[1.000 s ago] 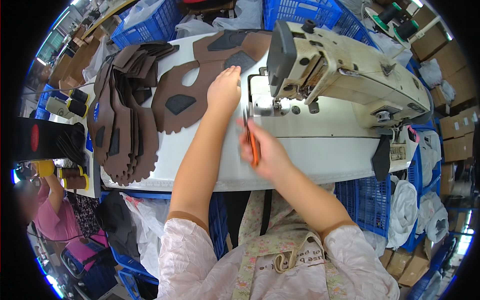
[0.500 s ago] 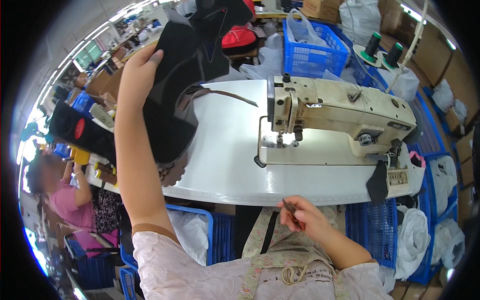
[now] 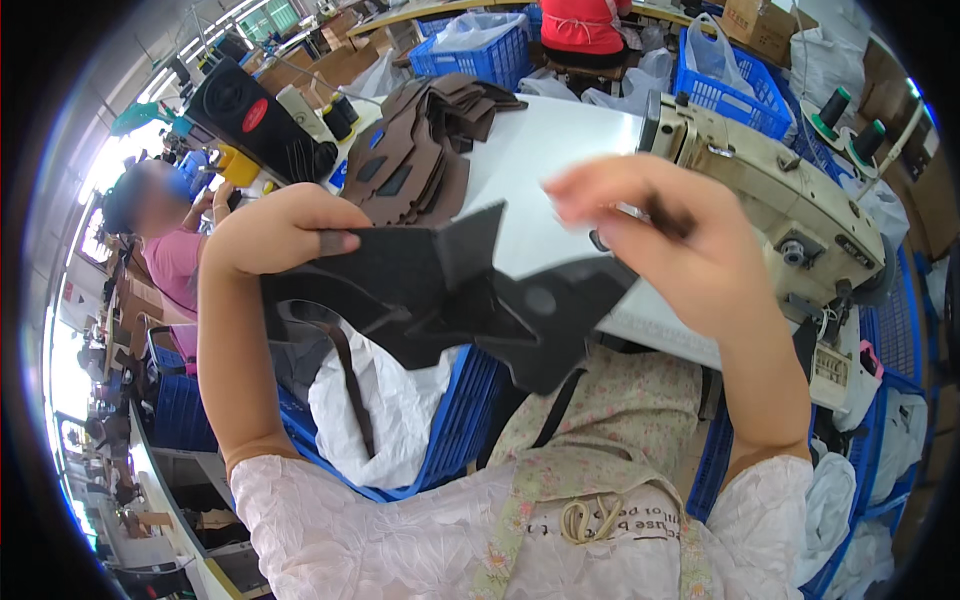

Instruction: The recorder uses a heavy-duty sewing machine to stitch together components of a leather or synthetic shoe upper, then uses a small nipper tool to adjust thread tension on the machine pulley before resuming.

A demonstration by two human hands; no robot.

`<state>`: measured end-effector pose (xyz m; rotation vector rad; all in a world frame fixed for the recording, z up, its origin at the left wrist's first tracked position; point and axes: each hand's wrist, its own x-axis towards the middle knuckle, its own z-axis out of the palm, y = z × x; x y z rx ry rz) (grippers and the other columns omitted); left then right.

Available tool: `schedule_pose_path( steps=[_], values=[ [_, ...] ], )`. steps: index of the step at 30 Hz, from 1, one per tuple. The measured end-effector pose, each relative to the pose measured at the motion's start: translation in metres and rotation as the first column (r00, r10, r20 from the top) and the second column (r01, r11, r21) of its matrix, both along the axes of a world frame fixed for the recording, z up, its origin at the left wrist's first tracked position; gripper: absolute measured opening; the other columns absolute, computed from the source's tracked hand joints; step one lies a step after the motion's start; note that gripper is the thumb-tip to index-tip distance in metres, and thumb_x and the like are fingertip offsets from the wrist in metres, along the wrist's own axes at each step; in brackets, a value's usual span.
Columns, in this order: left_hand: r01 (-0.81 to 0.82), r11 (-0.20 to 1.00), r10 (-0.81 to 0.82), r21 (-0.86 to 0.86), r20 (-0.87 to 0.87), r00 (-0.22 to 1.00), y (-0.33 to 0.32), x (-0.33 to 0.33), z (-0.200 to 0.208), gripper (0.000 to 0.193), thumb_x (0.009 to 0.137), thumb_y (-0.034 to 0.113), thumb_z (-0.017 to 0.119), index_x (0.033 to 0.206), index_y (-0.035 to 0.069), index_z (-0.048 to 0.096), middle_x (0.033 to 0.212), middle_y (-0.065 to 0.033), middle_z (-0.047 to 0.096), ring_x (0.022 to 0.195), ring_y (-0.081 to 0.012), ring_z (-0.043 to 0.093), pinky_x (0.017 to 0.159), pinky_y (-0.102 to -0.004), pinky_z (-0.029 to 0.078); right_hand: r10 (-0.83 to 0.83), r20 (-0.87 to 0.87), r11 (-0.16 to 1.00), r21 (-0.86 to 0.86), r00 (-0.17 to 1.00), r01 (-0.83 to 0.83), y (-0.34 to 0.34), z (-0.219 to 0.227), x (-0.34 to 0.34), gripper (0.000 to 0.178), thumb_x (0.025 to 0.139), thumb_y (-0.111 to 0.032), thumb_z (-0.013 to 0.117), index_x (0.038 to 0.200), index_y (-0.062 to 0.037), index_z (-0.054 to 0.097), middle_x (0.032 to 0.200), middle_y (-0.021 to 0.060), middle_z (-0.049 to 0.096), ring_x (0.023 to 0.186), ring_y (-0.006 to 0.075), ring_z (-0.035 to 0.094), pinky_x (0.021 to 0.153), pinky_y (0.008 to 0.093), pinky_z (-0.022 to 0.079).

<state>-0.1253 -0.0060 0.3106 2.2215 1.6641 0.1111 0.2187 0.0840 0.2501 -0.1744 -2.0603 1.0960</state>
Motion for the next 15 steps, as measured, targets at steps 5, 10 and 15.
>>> schedule_pose_path(
  steps=[5,10,15],
  values=[
    [0.237,0.942,-0.201,-0.236,0.165,0.965,0.012,0.017,-0.036,0.022,0.089,0.013,0.065,0.103,-0.004,0.066,0.087,-0.0157,0.068,0.081,-0.0261,0.063,0.075,-0.0345,0.048,0.015,0.426,0.977,-0.198,0.904,0.077,-0.011,-0.037,-0.045,0.038,0.084,-0.02,0.072,0.118,-0.0039,0.066,0.118,0.0097,0.067,0.092,0.0137,0.062,0.077,0.0279,0.049],
    [0.419,0.84,-0.338,-0.344,0.273,0.901,0.03,0.033,-0.071,0.022,0.089,0.011,0.063,0.102,-0.006,0.065,0.085,-0.0178,0.067,0.078,-0.027,0.064,0.072,-0.0359,0.048,0.172,0.535,0.952,-0.306,0.827,0.0,-0.017,-0.078,-0.038,0.022,0.083,-0.018,0.07,0.098,-0.0016,0.068,0.086,0.0113,0.07,0.077,0.0194,0.064,0.071,0.0348,0.05],
    [0.409,0.794,-0.3,-0.45,0.296,0.907,0.04,0.072,-0.095,0.023,0.086,0.012,0.066,0.102,-0.003,0.067,0.081,-0.0144,0.067,0.074,-0.0225,0.062,0.069,-0.0349,0.047,0.143,0.515,0.924,-0.376,0.845,0.073,-0.027,-0.111,-0.022,0.017,0.09,-0.017,0.066,0.097,-0.0019,0.063,0.077,-0.0008,0.061,0.068,0.0085,0.052,0.063,0.0268,0.045]
  ],
)
